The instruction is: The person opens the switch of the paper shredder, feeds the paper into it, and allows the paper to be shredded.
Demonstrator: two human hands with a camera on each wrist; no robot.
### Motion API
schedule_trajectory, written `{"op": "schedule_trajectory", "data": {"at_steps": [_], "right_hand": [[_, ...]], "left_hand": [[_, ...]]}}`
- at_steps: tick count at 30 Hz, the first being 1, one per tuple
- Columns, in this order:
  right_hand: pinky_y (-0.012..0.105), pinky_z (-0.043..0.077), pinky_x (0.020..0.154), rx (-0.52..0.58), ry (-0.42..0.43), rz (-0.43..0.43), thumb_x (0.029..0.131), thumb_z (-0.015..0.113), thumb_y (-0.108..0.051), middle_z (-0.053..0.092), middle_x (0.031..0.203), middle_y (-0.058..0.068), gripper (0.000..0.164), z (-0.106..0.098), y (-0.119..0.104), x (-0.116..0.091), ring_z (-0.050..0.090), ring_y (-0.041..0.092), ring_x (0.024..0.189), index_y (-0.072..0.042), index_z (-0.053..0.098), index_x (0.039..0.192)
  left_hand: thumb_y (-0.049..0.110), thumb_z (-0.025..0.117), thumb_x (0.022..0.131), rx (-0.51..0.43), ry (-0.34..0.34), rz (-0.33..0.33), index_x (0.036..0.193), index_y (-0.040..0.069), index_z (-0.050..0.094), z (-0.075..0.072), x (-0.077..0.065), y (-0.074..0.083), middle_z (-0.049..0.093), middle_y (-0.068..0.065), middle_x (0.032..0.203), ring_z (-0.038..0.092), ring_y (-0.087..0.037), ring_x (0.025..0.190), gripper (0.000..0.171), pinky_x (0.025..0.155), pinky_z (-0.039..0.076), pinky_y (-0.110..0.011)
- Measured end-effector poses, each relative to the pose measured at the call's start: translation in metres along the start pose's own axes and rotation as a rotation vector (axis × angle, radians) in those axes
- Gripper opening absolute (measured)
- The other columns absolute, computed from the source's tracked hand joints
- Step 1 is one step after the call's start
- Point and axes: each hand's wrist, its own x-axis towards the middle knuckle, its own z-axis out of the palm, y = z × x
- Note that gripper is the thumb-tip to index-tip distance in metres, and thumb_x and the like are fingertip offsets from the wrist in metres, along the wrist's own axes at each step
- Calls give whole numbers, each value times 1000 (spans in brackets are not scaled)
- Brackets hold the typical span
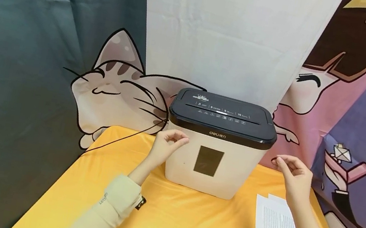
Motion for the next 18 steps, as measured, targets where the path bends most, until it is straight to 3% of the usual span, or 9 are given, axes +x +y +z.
{"op": "schedule_trajectory", "data": {"at_steps": [8, 14, 16, 18], "right_hand": [[18, 51, 62, 26, 78, 15, 81, 50, 13, 66, 70, 5, 8, -22, 17, -17, 62, 14, 62, 14, 56, 86], [19, 51, 60, 91, 137, -8, 81, 48, 16, 67, 69, 6, 12, -37, 31, -33, 62, 14, 61, 11, 58, 84], [20, 52, 61, 138, 155, -22, 81, 48, 15, 67, 71, 8, 11, -50, 43, -39, 63, 15, 62, 13, 58, 86], [23, 53, 62, 190, 154, -48, 81, 48, 14, 68, 75, 11, 13, -77, 72, -44, 64, 18, 65, 15, 57, 90]], "left_hand": [[6, 63, 80, -60, -25, -84, 85, -5, 64, 25, -21, -17, 65, -21, 77, 59, -4, 67, 12, 64, 46, -19], [7, 60, 82, -155, -98, -189, 90, -7, 63, 49, -43, -28, 65, -23, 84, 64, -27, 76, 17, 69, 49, -20], [6, 60, 82, -177, -117, -197, 90, -8, 62, 57, -51, -32, 65, -24, 84, 64, -27, 75, 16, 70, 50, -22], [6, 58, 82, -208, -149, -199, 91, -8, 62, 67, -59, -37, 64, -26, 85, 64, -29, 76, 17, 71, 51, -26]]}}
